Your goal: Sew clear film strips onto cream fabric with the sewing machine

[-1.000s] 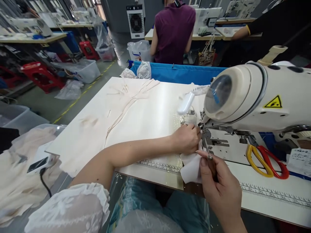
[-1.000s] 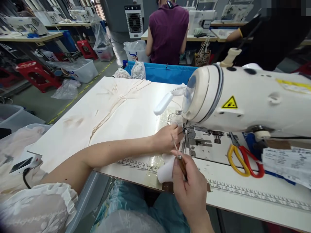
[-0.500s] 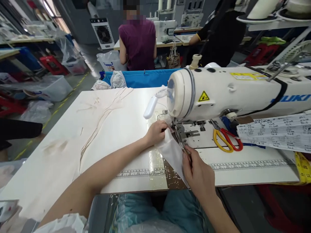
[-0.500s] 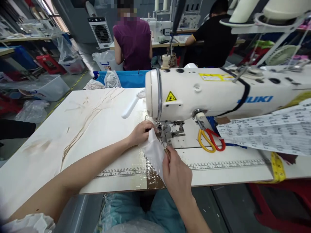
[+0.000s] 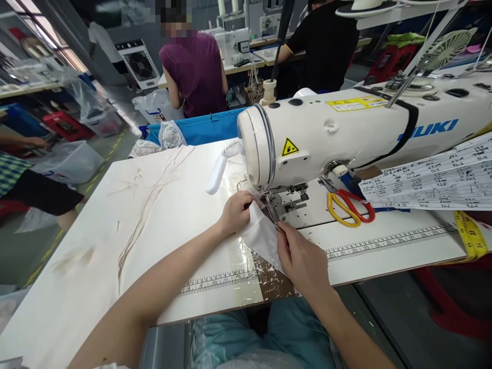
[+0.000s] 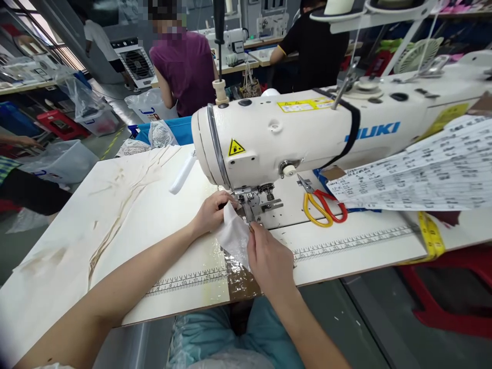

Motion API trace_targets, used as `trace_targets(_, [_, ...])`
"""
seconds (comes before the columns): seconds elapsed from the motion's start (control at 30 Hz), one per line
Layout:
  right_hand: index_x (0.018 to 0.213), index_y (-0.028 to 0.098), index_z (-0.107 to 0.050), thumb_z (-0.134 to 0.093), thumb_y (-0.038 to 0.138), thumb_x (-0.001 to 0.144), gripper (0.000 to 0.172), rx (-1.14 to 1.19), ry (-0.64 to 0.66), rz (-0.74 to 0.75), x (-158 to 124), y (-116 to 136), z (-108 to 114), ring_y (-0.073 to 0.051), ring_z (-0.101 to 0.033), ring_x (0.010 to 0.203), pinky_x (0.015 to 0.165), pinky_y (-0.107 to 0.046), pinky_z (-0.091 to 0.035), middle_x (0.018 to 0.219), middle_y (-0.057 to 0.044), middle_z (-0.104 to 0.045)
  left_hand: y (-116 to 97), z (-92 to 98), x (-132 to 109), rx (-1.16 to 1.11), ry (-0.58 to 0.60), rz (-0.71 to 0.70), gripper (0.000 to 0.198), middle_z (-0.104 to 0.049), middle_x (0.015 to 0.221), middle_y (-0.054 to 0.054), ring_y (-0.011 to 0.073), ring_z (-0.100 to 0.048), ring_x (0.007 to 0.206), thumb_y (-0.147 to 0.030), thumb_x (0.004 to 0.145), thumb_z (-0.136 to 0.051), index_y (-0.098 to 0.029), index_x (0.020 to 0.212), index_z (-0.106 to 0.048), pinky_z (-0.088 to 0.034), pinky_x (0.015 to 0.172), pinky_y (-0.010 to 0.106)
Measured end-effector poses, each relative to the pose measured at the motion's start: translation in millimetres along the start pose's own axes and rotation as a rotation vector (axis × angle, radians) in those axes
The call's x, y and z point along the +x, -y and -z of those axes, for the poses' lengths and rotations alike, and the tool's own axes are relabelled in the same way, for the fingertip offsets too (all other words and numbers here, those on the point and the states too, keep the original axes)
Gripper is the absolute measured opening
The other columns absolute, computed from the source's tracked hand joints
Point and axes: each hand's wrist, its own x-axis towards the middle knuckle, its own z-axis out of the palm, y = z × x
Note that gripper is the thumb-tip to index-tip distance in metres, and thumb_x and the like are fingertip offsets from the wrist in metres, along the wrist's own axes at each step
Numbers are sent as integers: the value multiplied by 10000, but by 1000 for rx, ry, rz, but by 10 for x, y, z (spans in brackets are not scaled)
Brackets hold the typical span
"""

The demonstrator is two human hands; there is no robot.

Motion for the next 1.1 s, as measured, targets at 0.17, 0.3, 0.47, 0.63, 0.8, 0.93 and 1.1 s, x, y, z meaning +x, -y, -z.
trace_targets(0.17, [1084, 95, -668, -324, 242, 1059, 374, 1, 4, -4, -3, -3, -15, -171, -718, 643, 500, -259, -463, 936, -91, -779, -3, 0, 3, -1, -7, -15, 241, -711, 867, 41, 195, -636, 849, -313, 909, -547, -211, 778, -722, -494, 799, 343])
trace_targets(0.3, [1103, 106, -660, -309, 245, 1067, 380, 8, 22, -12, 1, -5, -27, -160, -719, 664, 495, -248, -450, 953, -86, -777, 9, -5, 4, -1, -1, -14, 243, -706, 873, 42, 197, -632, 855, -316, 913, -543, -211, 773, -712, -493, 795, 347])
trace_targets(0.47, [1113, 103, -655, -291, 242, 1074, 392, -10, 29, -11, 5, 3, -27, -156, -712, 656, 480, -244, -438, 932, -86, -776, 11, -22, 8, 92, 9, -40, 159, -686, 868, 40, 196, -603, 834, -293, 891, -586, -201, 794, -673, -485, 788, 349])
trace_targets(0.63, [1131, 103, -644, -265, 243, 1079, 408, -41, 45, -17, 7, 17, -26, -156, -714, 677, 495, -240, -442, 938, -80, -774, 3, -75, 10, 317, -13, -131, 67, -650, 849, 55, 209, -561, 807, -227, 881, -562, -188, 860, -612, -454, 712, 343])
trace_targets(0.8, [1133, 81, -646, -266, 226, 1078, 411, -42, 47, -26, 10, 28, -20, -153, -717, 693, 519, -240, -463, 939, -89, -771, 23, -82, 10, 347, -12, -176, 92, -639, 848, 69, 221, -547, 803, -160, 879, -500, -189, 870, -587, -451, 710, 355])
trace_targets(0.93, [1128, 89, -649, -288, 221, 1071, 389, -16, 45, -41, 7, 25, -14, -154, -711, 671, 506, -244, -450, 916, -88, -770, 12, -33, 10, 201, -2, -63, 108, -641, 816, 33, 192, -564, 793, -222, 903, -544, -203, 805, -585, -466, 719, 324])
trace_targets(1.1, [1132, 98, -651, -308, 220, 1058, 372, -18, 89, -64, 17, 17, -20, -165, -701, 633, 470, -259, -425, 910, -96, -767, -2, -6, 8, 166, -13, -58, 110, -656, 835, 26, 177, -579, 813, -214, 899, -555, -202, 795, -589, -478, 731, 310])
